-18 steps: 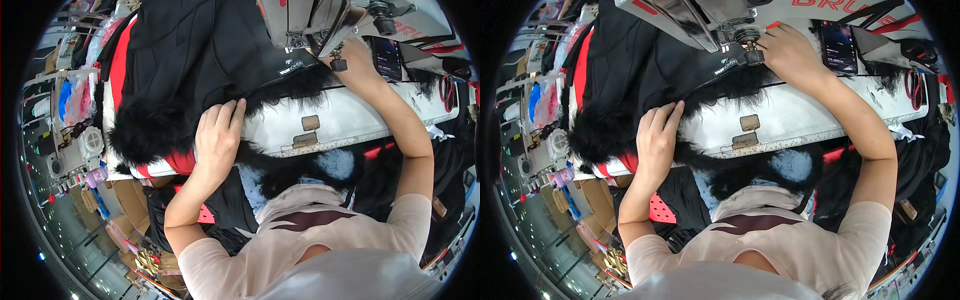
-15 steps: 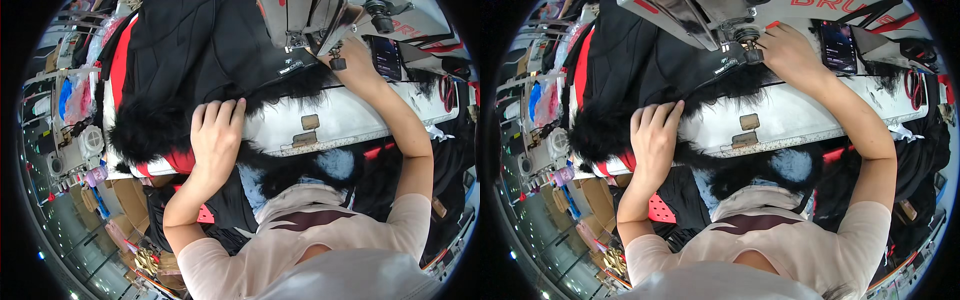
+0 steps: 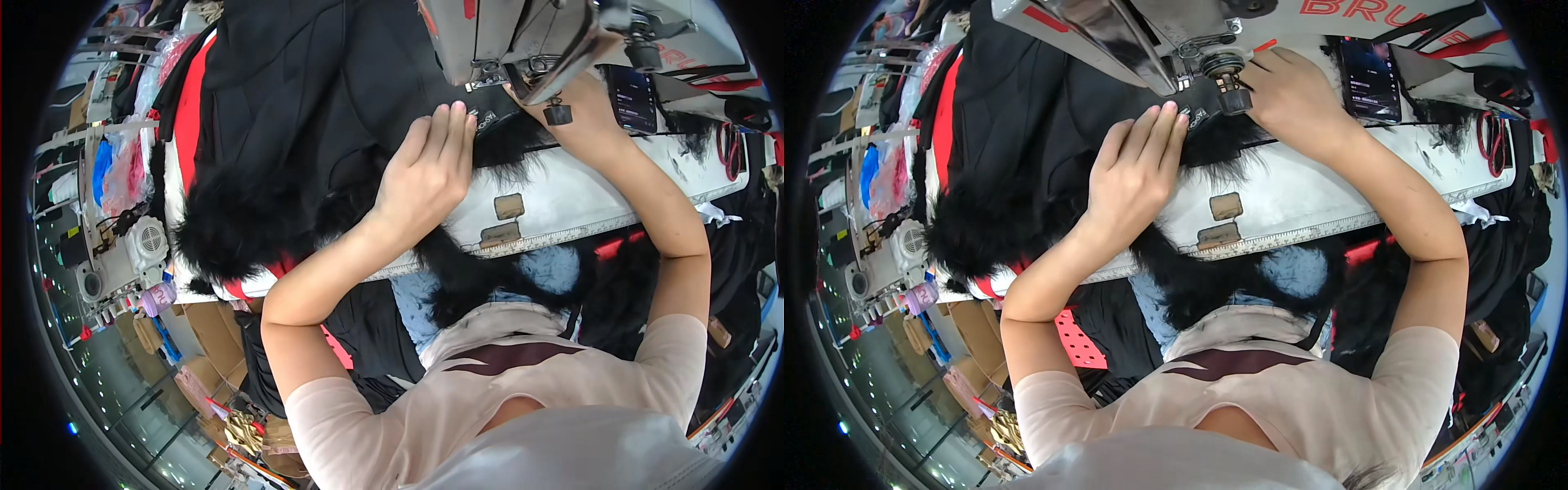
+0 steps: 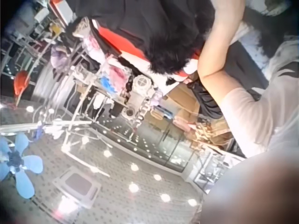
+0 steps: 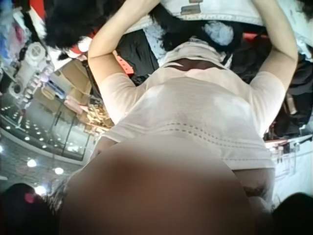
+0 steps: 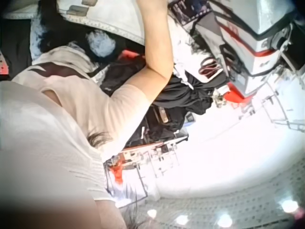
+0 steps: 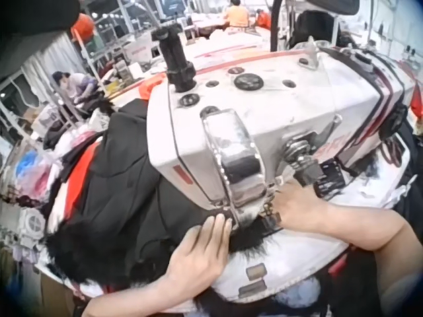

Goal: Sewing black fur trim onto a garment using an industrial sewing machine.

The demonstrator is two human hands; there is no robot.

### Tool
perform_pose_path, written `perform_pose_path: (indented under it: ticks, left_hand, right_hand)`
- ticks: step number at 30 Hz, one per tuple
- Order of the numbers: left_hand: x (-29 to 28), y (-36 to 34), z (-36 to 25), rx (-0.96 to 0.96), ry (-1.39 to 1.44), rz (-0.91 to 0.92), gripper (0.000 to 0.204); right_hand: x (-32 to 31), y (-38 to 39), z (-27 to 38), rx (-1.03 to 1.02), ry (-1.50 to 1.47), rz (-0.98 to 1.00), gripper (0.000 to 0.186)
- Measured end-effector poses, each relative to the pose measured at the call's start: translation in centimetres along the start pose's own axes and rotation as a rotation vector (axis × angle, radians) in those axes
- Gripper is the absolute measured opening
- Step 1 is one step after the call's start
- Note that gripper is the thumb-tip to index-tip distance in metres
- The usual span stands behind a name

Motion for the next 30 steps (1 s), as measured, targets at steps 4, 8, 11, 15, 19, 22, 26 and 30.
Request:
perform_pose_path:
  ticks: [4, 8, 11, 15, 19, 22, 26, 30]
  left_hand:
    - [-0.3, 0.2, 0.3, -0.052, -0.003, 0.028, 0.036]
    - [-0.5, 0.6, 0.1, -0.002, -0.008, -0.044, 0.039]
    - [-0.6, 0.3, 0.1, -0.026, -0.045, -0.081, 0.036]
    - [-0.8, 0.1, 1.7, -0.191, 0.153, -0.071, 0.035]
    - [-0.2, -0.1, 1.7, -0.200, 0.144, 0.031, 0.035]
    - [0.0, 0.1, 1.7, -0.212, 0.158, 0.034, 0.033]
    - [-0.3, -0.1, 2.0, -0.213, 0.190, -0.035, 0.032]
    - [0.1, 0.0, 2.4, -0.203, 0.207, -0.021, 0.031]
  right_hand:
    - [0.4, 0.2, -0.1, 0.008, 0.006, 0.018, 0.014]
    - [0.3, -0.1, -0.3, 0.044, -0.057, 0.025, 0.018]
    - [0.1, -0.1, -0.5, 0.070, -0.083, -0.007, 0.020]
    - [0.4, -0.1, -0.6, 0.076, -0.094, 0.001, 0.022]
    - [0.2, -0.3, -0.5, 0.071, -0.068, 0.009, 0.021]
    - [0.0, -0.3, -0.4, 0.078, -0.093, 0.010, 0.020]
    - [-0.3, -0.6, -0.2, 0.068, -0.092, -0.007, 0.017]
    - [0.1, -0.3, -0.7, 0.080, -0.110, -0.018, 0.016]
Point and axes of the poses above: each hand's wrist, its own y-axis away from the middle knuckle, its own x-axis out of the palm, z = x × y, the point moved 10 cm from there along -y, towards the middle knuckle, and after that the axes turned 4 degrees about y, right-handed, at the moved point
